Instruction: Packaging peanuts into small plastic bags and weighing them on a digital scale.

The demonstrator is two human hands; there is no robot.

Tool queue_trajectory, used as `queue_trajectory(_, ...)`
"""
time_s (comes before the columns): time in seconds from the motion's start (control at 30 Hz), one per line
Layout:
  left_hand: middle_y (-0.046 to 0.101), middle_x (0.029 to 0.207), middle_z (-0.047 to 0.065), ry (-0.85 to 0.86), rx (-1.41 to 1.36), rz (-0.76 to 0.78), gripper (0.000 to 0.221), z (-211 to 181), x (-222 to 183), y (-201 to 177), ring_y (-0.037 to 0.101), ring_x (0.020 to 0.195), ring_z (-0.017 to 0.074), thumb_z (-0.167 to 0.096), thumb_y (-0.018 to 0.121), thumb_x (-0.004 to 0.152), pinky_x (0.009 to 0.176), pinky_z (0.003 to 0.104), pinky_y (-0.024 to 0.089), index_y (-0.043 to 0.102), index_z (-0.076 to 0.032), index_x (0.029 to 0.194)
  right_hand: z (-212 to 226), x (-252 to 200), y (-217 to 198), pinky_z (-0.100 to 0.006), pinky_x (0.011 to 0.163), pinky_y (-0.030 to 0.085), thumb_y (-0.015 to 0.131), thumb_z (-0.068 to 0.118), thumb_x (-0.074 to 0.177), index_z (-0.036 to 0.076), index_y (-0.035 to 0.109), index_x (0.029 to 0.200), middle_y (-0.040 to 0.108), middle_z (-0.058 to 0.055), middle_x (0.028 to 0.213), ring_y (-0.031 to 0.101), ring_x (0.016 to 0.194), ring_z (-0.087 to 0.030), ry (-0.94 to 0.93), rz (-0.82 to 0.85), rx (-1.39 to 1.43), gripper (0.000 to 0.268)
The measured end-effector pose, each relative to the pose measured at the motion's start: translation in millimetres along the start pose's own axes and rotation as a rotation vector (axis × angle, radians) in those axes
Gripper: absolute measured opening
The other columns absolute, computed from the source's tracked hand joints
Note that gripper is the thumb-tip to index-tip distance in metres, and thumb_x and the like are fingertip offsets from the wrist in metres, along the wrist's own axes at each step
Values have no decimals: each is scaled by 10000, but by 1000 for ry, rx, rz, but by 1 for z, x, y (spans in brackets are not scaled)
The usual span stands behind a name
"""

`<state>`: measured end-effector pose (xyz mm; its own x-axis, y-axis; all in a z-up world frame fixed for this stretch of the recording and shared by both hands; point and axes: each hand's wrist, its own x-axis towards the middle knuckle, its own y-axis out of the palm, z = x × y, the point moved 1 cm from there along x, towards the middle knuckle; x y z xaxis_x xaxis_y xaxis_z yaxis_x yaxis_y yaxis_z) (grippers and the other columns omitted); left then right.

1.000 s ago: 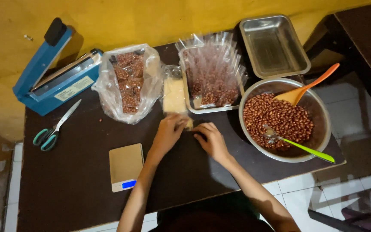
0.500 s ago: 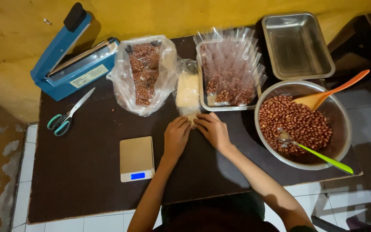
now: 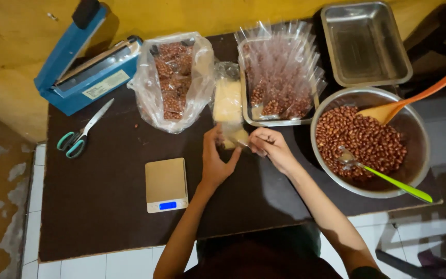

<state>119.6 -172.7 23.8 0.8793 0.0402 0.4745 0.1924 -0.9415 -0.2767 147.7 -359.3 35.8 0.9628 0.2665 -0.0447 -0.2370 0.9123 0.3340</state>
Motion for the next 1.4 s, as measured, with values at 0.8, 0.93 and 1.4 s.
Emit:
queue_trajectory(0.8, 729, 836, 170, -556, -468, 262, 369, 38, -18, 20, 669, 785, 185, -202, 938, 746, 736, 375, 578, 732, -1, 978, -34, 3, -11, -194, 487, 384, 762, 94, 900, 110, 655, 559, 530, 0, 452, 451, 476, -59, 19, -33, -443, 358)
queue_trajectory(0.93, 715, 1008, 189, -476, -405, 206, 682, 17, -7, 6, 708, 846, 220, -240, 946, 741, 764, 323, 591, 570, 3, 1255, -20, 3, -9, -197, 503, 386, 795, 103, 886, 93, 685, 567, 573, -25, 462, 477, 477, -65, -31, -54, -467, 338)
queue_trajectory(1.4, 726, 861, 88, -162, -184, 131, 106, 3, 2, -1, 714, 819, 223, -133, 733, 976, 769, 376, 578, 754, -68, 895, -22, 1, -12, -316, 662, 530, 873, 79, 823, 26, 705, 1026, 639, -108, 892, 642, 794, -186, -423, 63, -478, 269)
